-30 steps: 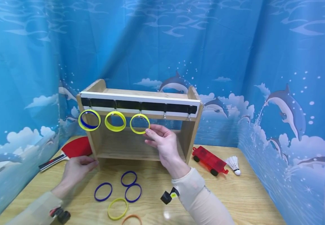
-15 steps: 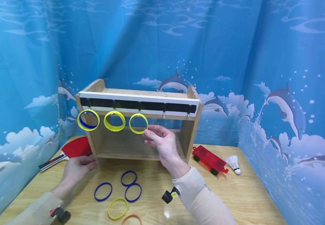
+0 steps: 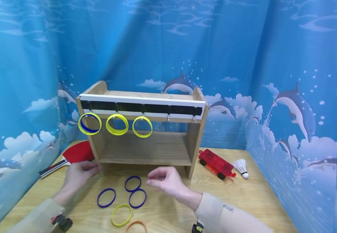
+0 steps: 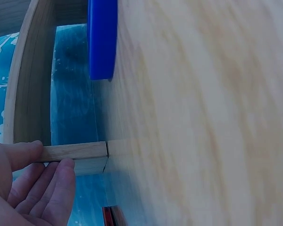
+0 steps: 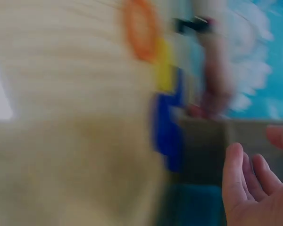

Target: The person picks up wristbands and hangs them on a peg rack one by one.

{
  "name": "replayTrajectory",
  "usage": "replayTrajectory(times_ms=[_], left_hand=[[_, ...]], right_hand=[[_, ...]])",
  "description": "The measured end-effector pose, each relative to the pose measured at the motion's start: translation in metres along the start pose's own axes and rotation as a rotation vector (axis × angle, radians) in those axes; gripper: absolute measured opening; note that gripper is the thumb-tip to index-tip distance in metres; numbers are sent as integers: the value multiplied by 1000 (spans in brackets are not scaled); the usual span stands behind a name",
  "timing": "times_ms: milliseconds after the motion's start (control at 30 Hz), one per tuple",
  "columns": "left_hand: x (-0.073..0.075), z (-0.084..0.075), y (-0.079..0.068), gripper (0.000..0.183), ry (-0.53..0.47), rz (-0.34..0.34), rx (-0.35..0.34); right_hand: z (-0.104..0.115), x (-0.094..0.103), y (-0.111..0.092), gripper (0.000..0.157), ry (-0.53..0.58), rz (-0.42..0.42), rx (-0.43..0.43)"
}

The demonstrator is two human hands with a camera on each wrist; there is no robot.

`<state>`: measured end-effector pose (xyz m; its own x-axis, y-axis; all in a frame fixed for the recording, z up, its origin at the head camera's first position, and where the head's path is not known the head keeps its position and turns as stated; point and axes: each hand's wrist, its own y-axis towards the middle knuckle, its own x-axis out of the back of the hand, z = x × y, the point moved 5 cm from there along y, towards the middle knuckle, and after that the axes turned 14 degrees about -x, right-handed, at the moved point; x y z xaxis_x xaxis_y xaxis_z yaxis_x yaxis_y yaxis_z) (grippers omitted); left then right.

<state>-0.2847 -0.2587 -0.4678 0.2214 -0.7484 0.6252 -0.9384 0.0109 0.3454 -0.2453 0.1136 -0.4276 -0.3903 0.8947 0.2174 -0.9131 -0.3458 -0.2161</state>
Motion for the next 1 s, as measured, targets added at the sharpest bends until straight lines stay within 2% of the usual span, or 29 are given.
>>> replayTrajectory(times_ms=[133, 267, 400, 567, 833, 1000], left_hand=[[1, -1, 0, 20, 7, -7, -12], [3, -2, 0, 21, 10, -4, -25], [3, -4, -1, 21, 12, 3, -31], [3, -5, -1, 21, 15, 9, -32], [4, -5, -2, 15, 45, -54, -57], [3, -6, -2, 16, 29, -58, -55]], right_hand=[[-27, -24, -11, 27, -154, 110, 45], [-37, -40, -18, 22, -267, 175, 103], [-41, -51, -20, 21, -340, 192, 32], [-47, -62, -23, 19, -383, 199, -46], [-47, -71, -20, 17, -428, 181, -73], [-49, -74, -18, 18, -423, 181, -90]])
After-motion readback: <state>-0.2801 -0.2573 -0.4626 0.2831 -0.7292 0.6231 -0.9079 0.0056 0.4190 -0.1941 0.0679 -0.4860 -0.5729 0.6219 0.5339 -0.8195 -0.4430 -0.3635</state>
